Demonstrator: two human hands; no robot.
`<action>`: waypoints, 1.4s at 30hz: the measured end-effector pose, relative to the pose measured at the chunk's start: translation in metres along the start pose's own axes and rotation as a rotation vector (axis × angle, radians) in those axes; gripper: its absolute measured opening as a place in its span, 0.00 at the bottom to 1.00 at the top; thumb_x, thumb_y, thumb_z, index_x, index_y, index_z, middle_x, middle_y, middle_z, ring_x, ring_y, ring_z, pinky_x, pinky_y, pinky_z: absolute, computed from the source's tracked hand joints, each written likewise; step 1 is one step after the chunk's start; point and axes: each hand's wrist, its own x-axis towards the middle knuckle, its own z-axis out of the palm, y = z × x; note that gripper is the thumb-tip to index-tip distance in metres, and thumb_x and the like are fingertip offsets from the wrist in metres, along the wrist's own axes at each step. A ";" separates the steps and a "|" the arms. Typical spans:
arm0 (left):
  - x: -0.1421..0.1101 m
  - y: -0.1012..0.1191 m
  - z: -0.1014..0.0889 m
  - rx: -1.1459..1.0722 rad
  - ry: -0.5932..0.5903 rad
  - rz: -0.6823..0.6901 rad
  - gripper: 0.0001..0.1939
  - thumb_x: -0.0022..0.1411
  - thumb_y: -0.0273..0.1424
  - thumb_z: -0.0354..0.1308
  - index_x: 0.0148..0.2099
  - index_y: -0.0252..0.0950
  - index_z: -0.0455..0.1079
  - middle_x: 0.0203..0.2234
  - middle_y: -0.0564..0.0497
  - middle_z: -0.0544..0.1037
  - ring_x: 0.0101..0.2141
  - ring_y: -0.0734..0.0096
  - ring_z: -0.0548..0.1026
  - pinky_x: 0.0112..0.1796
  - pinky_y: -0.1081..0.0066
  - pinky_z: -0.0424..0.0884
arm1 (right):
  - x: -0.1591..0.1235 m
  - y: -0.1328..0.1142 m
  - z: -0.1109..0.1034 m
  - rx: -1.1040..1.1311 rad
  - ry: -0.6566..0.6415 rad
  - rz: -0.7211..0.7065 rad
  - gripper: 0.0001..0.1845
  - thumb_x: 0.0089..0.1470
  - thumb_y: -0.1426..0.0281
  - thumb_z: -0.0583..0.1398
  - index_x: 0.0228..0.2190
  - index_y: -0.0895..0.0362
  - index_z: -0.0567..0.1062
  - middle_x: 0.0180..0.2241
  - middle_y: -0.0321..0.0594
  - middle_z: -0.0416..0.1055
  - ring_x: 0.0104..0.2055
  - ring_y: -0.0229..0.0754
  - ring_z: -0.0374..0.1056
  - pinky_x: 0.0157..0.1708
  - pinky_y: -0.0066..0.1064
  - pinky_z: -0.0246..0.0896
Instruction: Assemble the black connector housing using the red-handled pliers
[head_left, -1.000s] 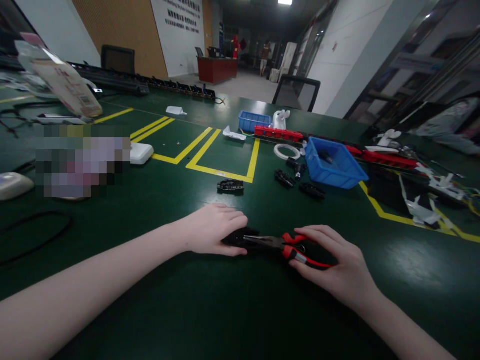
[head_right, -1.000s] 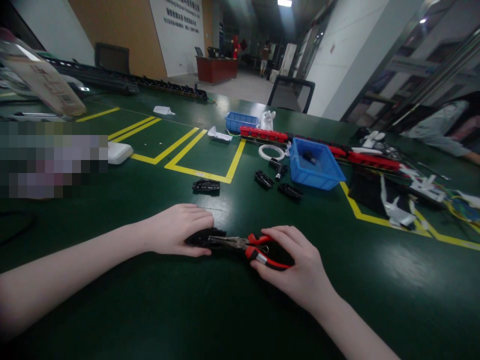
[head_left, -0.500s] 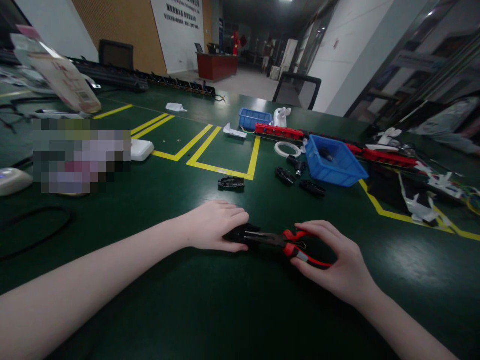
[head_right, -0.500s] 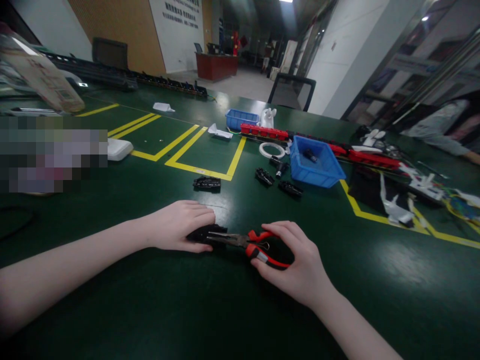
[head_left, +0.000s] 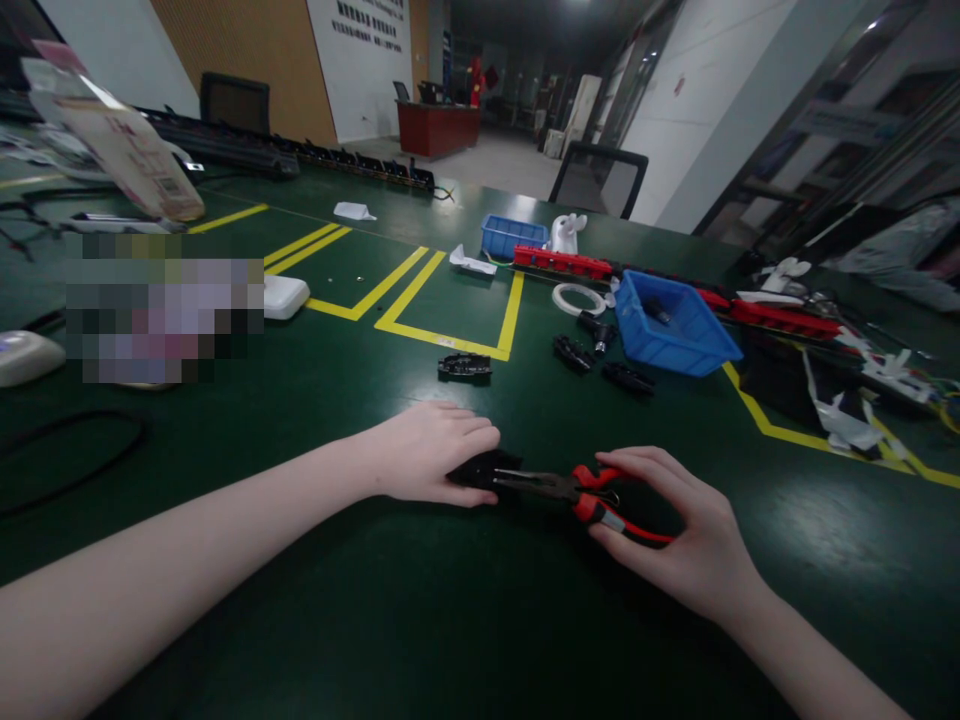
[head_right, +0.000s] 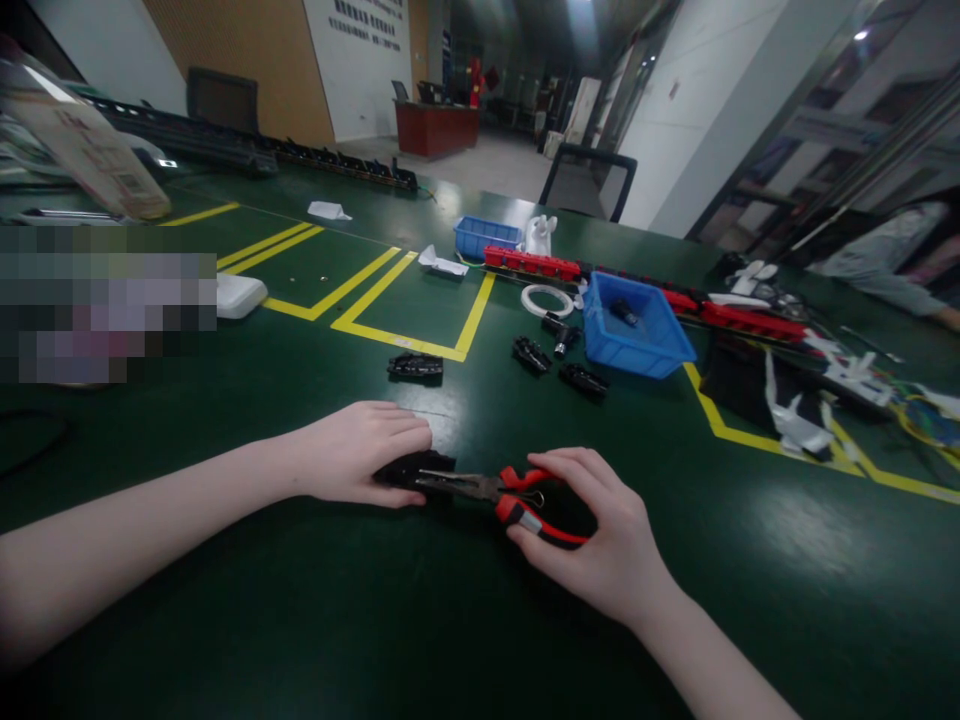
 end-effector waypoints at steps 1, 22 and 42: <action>0.000 0.000 0.000 0.001 -0.001 -0.001 0.16 0.59 0.44 0.55 0.38 0.36 0.62 0.31 0.53 0.71 0.31 0.69 0.70 0.32 0.69 0.65 | 0.000 0.000 0.000 -0.002 0.001 -0.009 0.23 0.45 0.64 0.63 0.45 0.52 0.68 0.42 0.42 0.69 0.43 0.43 0.68 0.41 0.36 0.69; 0.001 -0.001 -0.001 0.011 -0.010 -0.004 0.16 0.60 0.44 0.54 0.38 0.36 0.63 0.33 0.52 0.72 0.32 0.69 0.71 0.32 0.70 0.65 | 0.001 0.003 0.001 -0.023 -0.034 -0.054 0.23 0.47 0.64 0.63 0.46 0.50 0.67 0.42 0.39 0.69 0.43 0.42 0.68 0.41 0.34 0.69; 0.001 -0.001 0.003 0.105 0.082 0.080 0.20 0.59 0.48 0.54 0.37 0.33 0.65 0.29 0.52 0.73 0.29 0.70 0.71 0.30 0.70 0.65 | -0.003 0.026 0.002 -0.274 -0.030 -0.283 0.23 0.47 0.59 0.60 0.44 0.54 0.65 0.36 0.43 0.73 0.34 0.43 0.72 0.30 0.31 0.71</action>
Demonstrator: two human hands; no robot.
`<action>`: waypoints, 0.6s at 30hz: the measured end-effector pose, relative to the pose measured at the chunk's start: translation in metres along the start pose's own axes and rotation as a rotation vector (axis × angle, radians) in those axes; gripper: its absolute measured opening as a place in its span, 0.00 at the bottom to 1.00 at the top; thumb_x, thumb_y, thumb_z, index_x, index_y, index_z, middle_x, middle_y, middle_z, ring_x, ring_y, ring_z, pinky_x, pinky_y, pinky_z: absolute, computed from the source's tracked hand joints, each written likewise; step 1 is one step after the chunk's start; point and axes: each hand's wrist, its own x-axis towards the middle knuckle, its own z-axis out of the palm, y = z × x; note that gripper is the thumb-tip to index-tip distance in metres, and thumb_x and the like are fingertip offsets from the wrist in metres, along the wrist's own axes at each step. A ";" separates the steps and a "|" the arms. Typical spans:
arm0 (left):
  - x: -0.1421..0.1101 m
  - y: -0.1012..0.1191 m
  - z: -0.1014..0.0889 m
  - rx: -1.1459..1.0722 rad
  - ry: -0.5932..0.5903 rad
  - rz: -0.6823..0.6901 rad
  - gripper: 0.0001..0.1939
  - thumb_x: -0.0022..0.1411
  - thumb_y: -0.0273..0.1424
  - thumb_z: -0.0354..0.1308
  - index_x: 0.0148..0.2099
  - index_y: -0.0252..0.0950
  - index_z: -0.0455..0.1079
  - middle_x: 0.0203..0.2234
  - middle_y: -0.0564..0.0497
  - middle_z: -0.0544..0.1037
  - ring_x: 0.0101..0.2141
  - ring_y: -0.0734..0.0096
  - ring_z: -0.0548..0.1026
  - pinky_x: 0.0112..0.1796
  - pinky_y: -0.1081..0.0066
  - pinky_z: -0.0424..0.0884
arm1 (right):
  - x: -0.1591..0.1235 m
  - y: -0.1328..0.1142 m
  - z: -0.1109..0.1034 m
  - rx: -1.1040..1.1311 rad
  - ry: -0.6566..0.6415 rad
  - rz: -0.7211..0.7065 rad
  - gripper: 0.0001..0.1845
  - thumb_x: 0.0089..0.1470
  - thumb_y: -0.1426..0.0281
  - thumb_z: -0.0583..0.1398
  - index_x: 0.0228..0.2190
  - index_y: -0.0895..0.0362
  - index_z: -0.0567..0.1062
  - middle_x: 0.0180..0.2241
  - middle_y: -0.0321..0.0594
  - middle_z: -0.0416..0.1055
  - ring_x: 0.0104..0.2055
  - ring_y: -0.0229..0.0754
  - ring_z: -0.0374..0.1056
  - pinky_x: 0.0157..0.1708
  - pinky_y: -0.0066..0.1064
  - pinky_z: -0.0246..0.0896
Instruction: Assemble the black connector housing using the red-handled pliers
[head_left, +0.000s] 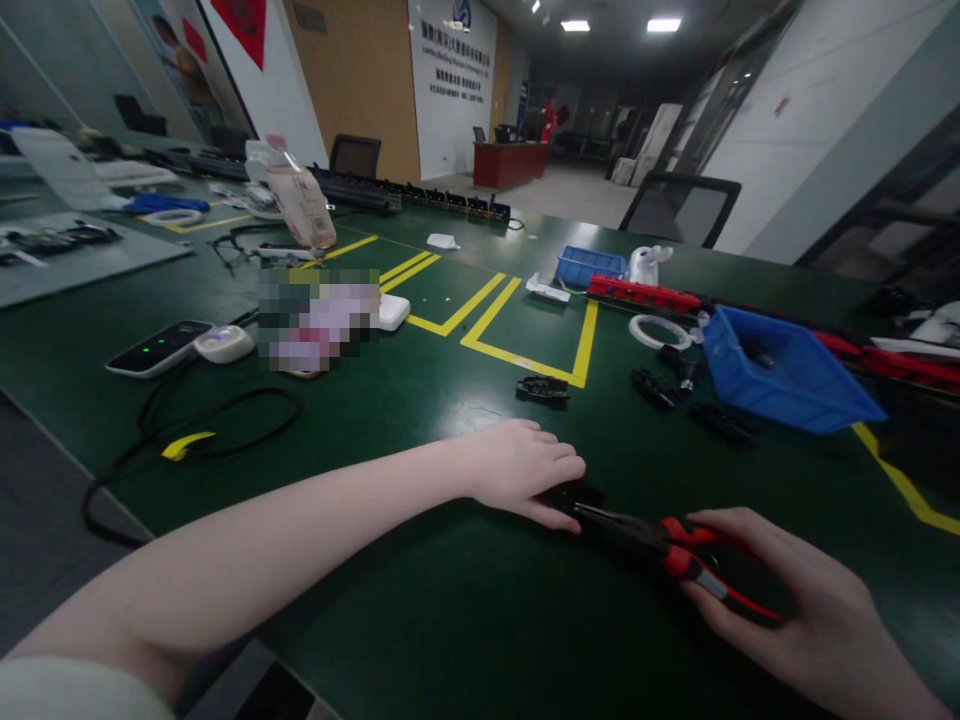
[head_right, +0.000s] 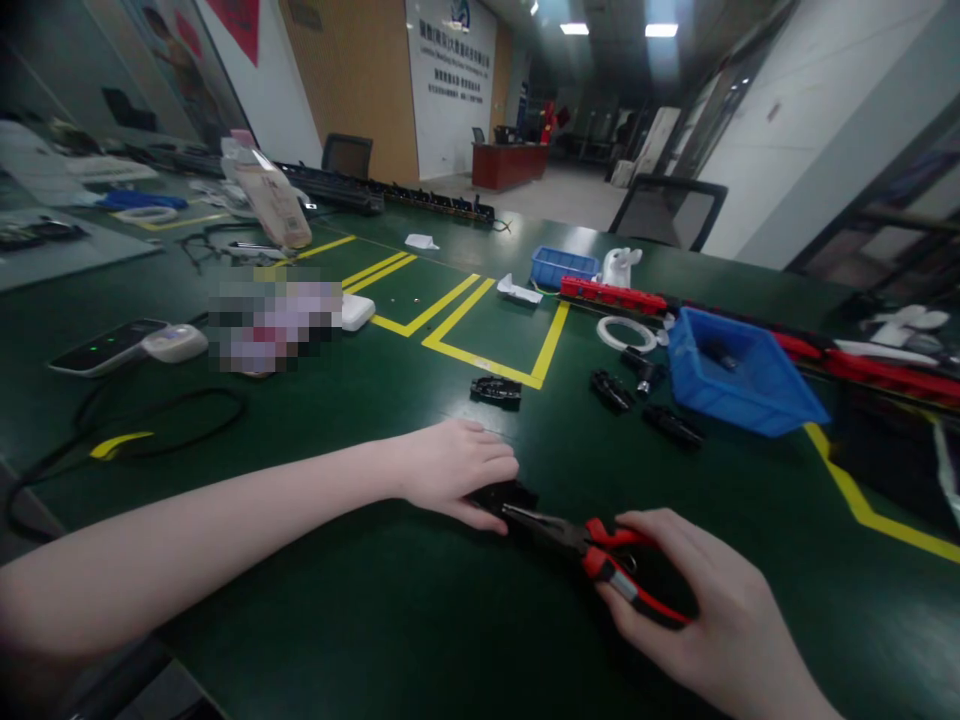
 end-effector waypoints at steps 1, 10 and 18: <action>0.000 0.000 0.000 0.002 0.001 0.003 0.20 0.59 0.48 0.53 0.37 0.33 0.65 0.29 0.52 0.73 0.28 0.70 0.71 0.29 0.70 0.64 | 0.000 0.001 0.001 -0.005 -0.004 -0.009 0.23 0.46 0.59 0.60 0.44 0.54 0.65 0.36 0.42 0.73 0.34 0.43 0.73 0.30 0.30 0.71; 0.001 0.000 -0.002 0.039 -0.030 0.013 0.20 0.59 0.47 0.53 0.38 0.33 0.65 0.31 0.51 0.73 0.29 0.70 0.71 0.30 0.70 0.65 | 0.008 -0.007 0.003 -0.011 0.004 -0.036 0.22 0.45 0.61 0.61 0.43 0.55 0.67 0.35 0.42 0.73 0.32 0.42 0.72 0.28 0.30 0.71; 0.001 0.002 -0.004 0.036 -0.053 -0.003 0.20 0.60 0.47 0.52 0.37 0.34 0.65 0.30 0.52 0.72 0.29 0.69 0.71 0.30 0.69 0.65 | 0.007 -0.005 0.002 0.055 -0.004 0.028 0.22 0.44 0.60 0.61 0.42 0.54 0.67 0.35 0.43 0.73 0.33 0.46 0.71 0.29 0.36 0.70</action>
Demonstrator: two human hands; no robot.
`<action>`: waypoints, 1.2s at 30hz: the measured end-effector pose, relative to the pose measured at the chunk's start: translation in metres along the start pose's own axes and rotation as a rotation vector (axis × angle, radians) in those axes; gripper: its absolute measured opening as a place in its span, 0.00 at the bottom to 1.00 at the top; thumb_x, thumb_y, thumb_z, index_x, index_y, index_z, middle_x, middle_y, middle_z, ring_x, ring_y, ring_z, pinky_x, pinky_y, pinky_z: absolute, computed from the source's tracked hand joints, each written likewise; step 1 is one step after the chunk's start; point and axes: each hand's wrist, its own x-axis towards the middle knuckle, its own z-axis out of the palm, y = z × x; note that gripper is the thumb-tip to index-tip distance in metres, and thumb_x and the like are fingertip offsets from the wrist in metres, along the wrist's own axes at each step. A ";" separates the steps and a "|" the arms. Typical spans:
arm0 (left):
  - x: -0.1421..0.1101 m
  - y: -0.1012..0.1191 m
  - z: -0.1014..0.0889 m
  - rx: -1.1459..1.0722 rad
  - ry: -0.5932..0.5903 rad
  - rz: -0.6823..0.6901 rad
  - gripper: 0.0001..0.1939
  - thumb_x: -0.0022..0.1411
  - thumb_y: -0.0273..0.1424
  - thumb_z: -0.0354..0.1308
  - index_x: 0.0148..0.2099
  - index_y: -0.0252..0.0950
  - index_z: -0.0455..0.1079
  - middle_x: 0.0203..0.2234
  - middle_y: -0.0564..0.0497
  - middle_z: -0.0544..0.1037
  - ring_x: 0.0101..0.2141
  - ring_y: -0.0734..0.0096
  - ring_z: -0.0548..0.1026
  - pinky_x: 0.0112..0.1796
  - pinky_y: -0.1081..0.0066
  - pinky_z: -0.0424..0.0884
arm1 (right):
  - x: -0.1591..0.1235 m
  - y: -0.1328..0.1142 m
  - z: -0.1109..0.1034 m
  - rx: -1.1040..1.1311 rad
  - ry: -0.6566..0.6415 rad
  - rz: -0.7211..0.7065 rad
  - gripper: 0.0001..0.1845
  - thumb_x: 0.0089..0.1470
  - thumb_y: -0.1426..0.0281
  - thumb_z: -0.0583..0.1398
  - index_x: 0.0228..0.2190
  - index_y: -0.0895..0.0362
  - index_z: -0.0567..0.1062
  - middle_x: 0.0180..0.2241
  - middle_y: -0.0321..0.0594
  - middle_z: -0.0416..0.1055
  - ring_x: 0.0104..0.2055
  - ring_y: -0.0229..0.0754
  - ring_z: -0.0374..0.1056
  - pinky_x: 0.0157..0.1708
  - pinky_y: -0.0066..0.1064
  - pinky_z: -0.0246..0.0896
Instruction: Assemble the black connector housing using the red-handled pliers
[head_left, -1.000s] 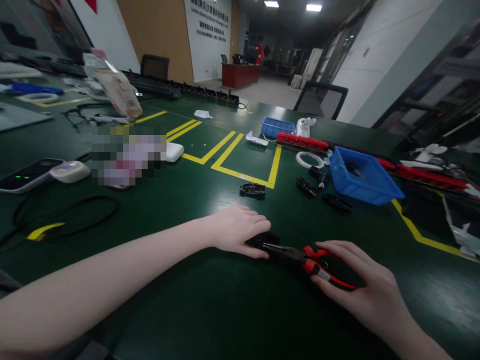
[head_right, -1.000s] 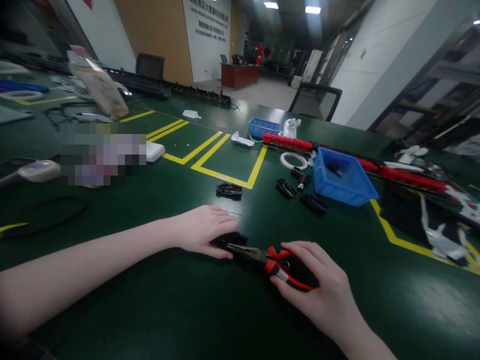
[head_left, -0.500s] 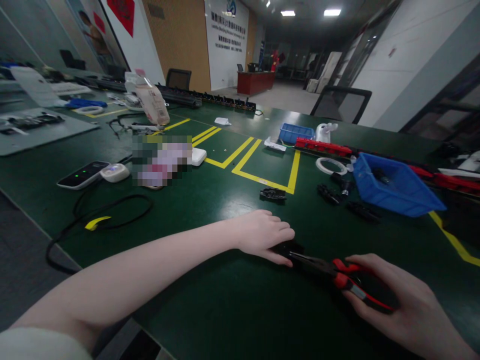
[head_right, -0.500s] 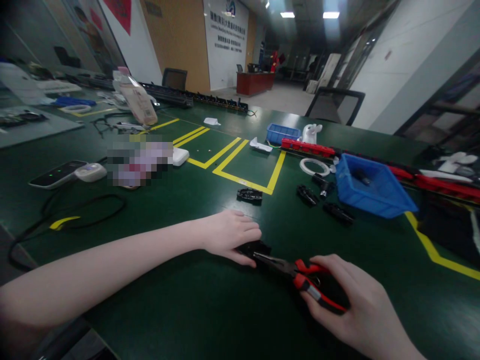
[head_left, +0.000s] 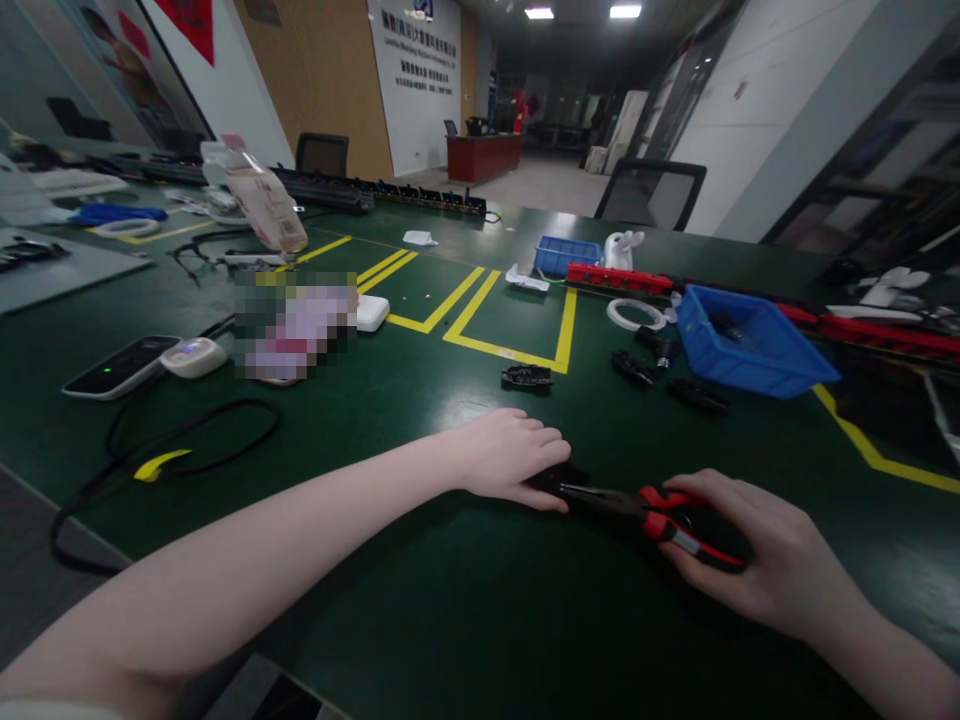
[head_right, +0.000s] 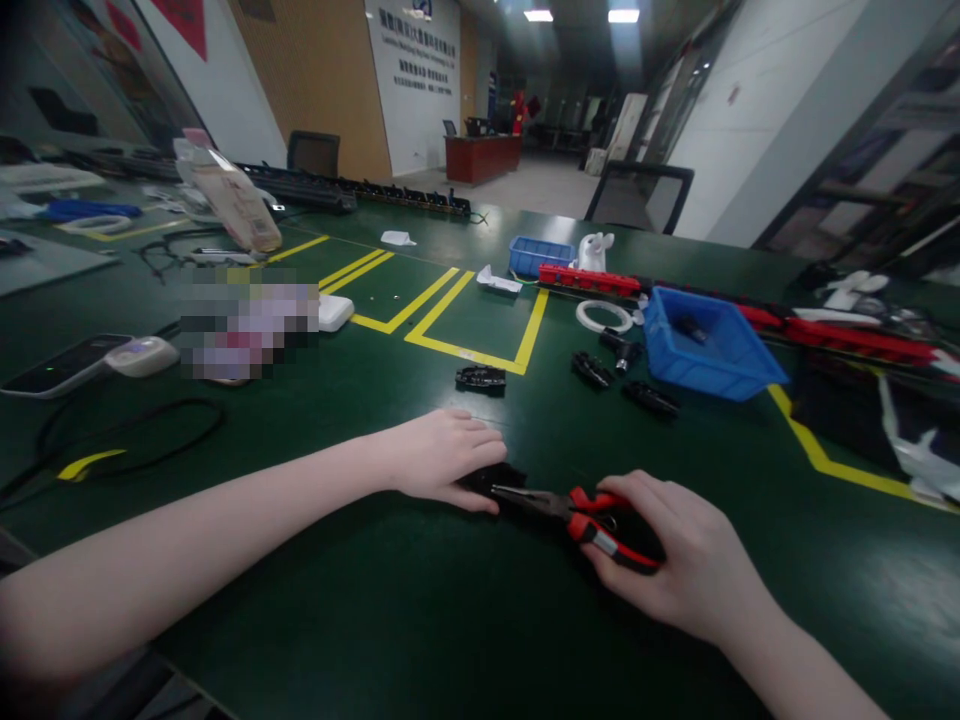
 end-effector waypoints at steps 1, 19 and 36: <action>0.000 0.000 0.000 0.004 -0.001 -0.001 0.20 0.60 0.48 0.52 0.37 0.34 0.65 0.30 0.52 0.72 0.29 0.69 0.71 0.30 0.69 0.65 | 0.000 0.000 0.000 0.012 -0.003 0.010 0.22 0.44 0.60 0.61 0.42 0.53 0.67 0.36 0.42 0.73 0.33 0.45 0.71 0.29 0.36 0.69; -0.001 0.001 -0.001 -0.023 -0.039 -0.027 0.19 0.60 0.47 0.52 0.39 0.35 0.64 0.31 0.52 0.72 0.30 0.69 0.70 0.31 0.70 0.64 | -0.001 -0.003 -0.001 0.079 -0.011 0.102 0.22 0.47 0.62 0.61 0.44 0.55 0.65 0.41 0.44 0.71 0.41 0.45 0.69 0.38 0.39 0.67; 0.000 0.002 -0.004 -0.021 -0.045 -0.035 0.18 0.60 0.46 0.52 0.38 0.34 0.64 0.31 0.52 0.72 0.30 0.69 0.70 0.32 0.69 0.64 | 0.002 -0.007 -0.003 0.092 -0.034 0.111 0.20 0.48 0.62 0.60 0.43 0.54 0.65 0.37 0.42 0.71 0.35 0.42 0.68 0.33 0.36 0.63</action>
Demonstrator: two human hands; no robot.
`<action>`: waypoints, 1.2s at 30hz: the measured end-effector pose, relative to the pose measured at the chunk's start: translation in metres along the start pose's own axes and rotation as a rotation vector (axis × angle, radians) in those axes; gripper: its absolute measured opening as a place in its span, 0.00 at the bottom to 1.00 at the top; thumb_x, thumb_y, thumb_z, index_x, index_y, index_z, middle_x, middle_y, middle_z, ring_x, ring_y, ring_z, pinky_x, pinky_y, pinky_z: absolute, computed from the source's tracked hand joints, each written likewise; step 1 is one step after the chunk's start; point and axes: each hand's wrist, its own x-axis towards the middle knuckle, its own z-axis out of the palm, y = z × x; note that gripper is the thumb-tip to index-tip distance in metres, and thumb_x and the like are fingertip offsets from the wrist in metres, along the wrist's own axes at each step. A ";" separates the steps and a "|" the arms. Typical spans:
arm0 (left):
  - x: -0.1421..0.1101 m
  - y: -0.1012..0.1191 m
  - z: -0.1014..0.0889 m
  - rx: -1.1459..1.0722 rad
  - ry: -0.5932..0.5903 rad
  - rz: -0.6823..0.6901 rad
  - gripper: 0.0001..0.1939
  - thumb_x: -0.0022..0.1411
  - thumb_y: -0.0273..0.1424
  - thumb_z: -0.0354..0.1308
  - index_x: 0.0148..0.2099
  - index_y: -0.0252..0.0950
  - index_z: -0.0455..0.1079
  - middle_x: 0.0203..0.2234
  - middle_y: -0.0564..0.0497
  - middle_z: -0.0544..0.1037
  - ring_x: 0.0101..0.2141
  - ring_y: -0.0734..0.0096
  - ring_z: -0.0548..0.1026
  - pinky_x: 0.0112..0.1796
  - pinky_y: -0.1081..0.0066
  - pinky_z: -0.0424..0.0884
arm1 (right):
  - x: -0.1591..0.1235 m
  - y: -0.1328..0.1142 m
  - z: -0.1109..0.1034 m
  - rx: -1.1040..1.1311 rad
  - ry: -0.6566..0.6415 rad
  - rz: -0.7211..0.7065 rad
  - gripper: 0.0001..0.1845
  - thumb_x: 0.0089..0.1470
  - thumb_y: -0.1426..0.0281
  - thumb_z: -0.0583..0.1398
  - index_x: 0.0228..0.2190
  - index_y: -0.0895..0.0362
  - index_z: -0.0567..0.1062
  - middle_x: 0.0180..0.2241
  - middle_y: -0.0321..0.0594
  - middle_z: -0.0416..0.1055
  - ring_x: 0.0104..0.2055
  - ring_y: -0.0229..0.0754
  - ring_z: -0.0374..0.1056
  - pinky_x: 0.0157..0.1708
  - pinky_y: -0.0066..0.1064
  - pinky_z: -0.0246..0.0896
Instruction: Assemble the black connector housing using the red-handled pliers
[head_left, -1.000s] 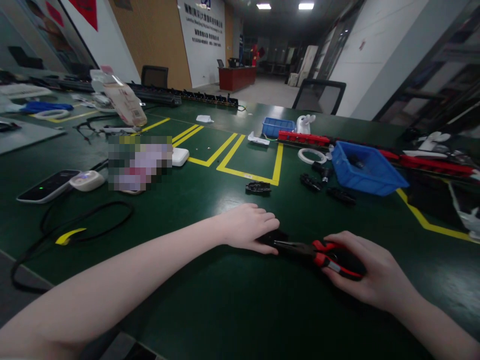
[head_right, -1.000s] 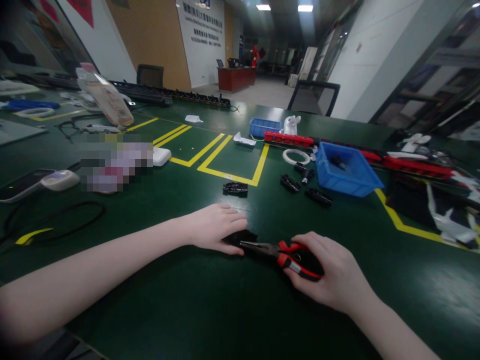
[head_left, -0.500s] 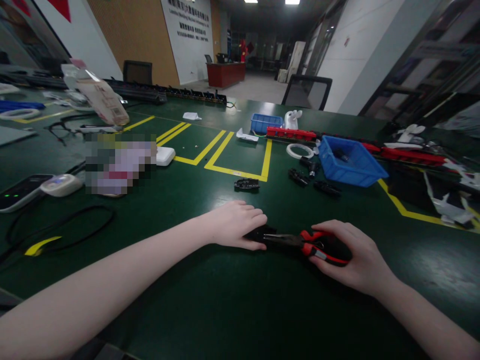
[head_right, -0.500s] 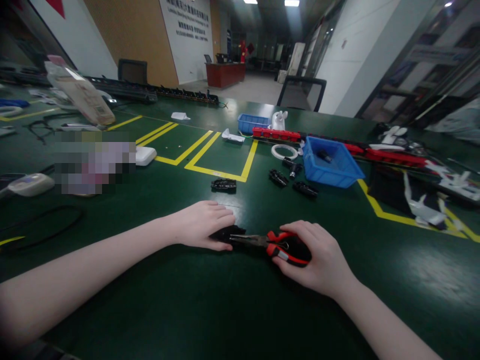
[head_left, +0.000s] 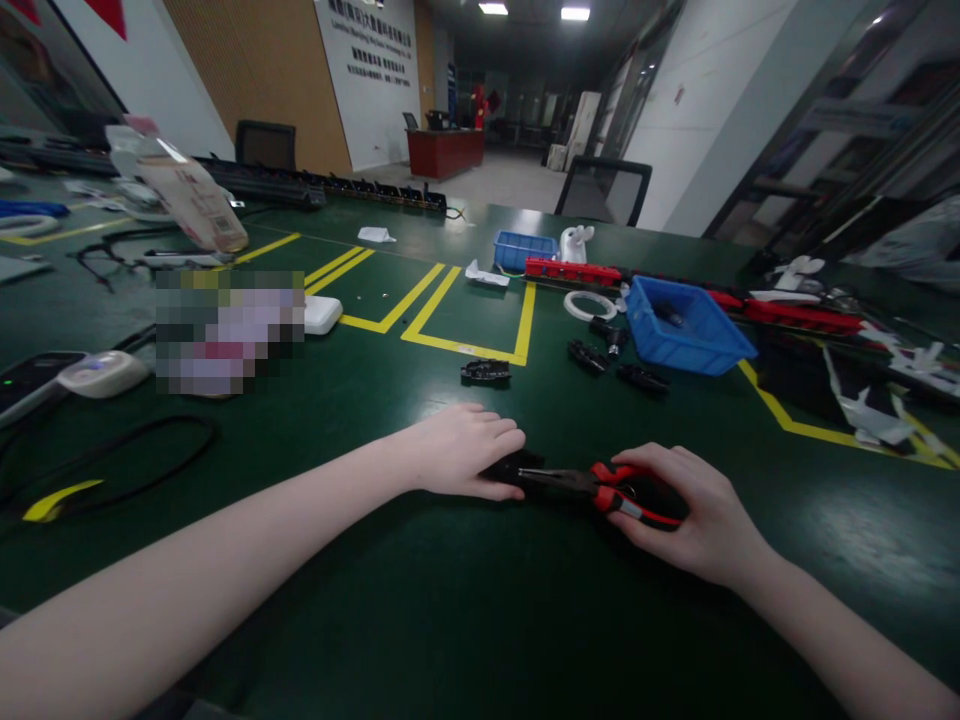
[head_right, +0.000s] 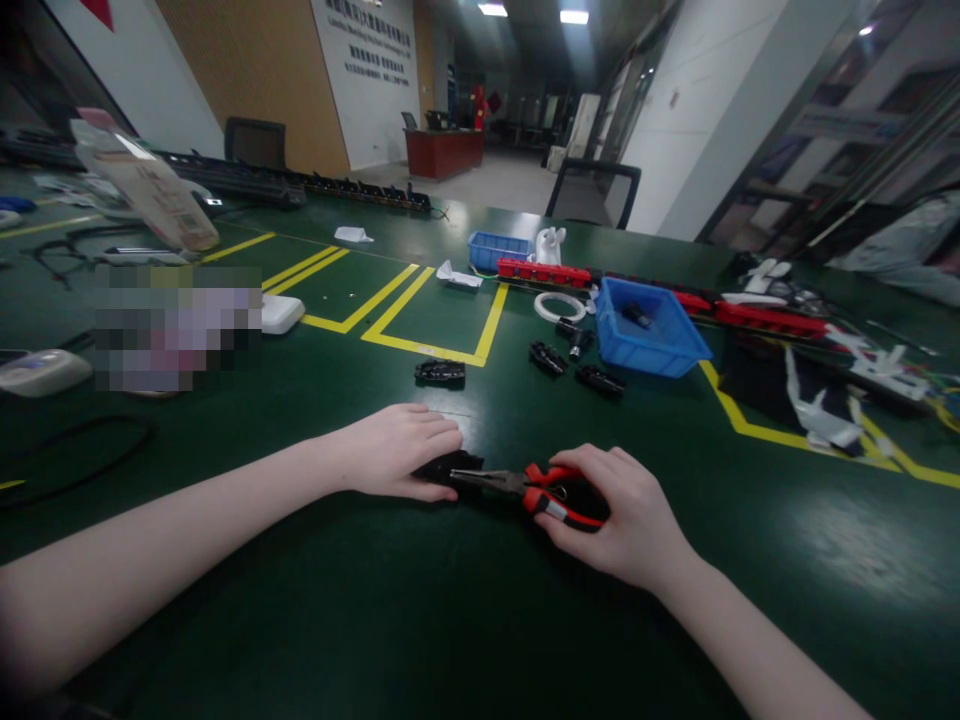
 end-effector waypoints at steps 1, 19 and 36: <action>0.000 0.000 0.000 -0.003 0.000 0.000 0.18 0.60 0.45 0.53 0.39 0.34 0.64 0.31 0.52 0.72 0.30 0.69 0.70 0.32 0.69 0.65 | 0.000 0.000 0.000 -0.006 -0.002 -0.006 0.20 0.48 0.62 0.60 0.43 0.54 0.65 0.38 0.42 0.71 0.36 0.42 0.68 0.34 0.36 0.62; -0.001 0.014 -0.006 0.007 -0.010 -0.107 0.14 0.56 0.42 0.58 0.38 0.37 0.65 0.33 0.51 0.74 0.34 0.64 0.73 0.37 0.65 0.67 | 0.004 -0.019 -0.012 -0.028 -0.007 0.095 0.18 0.37 0.67 0.60 0.35 0.54 0.68 0.32 0.37 0.71 0.32 0.40 0.65 0.38 0.37 0.59; -0.003 0.014 -0.004 0.031 -0.015 -0.114 0.15 0.55 0.42 0.58 0.38 0.38 0.64 0.34 0.53 0.73 0.35 0.63 0.73 0.37 0.65 0.67 | 0.001 -0.017 -0.005 -0.046 -0.016 0.069 0.18 0.38 0.66 0.61 0.36 0.53 0.68 0.35 0.36 0.71 0.46 0.45 0.63 0.59 0.49 0.38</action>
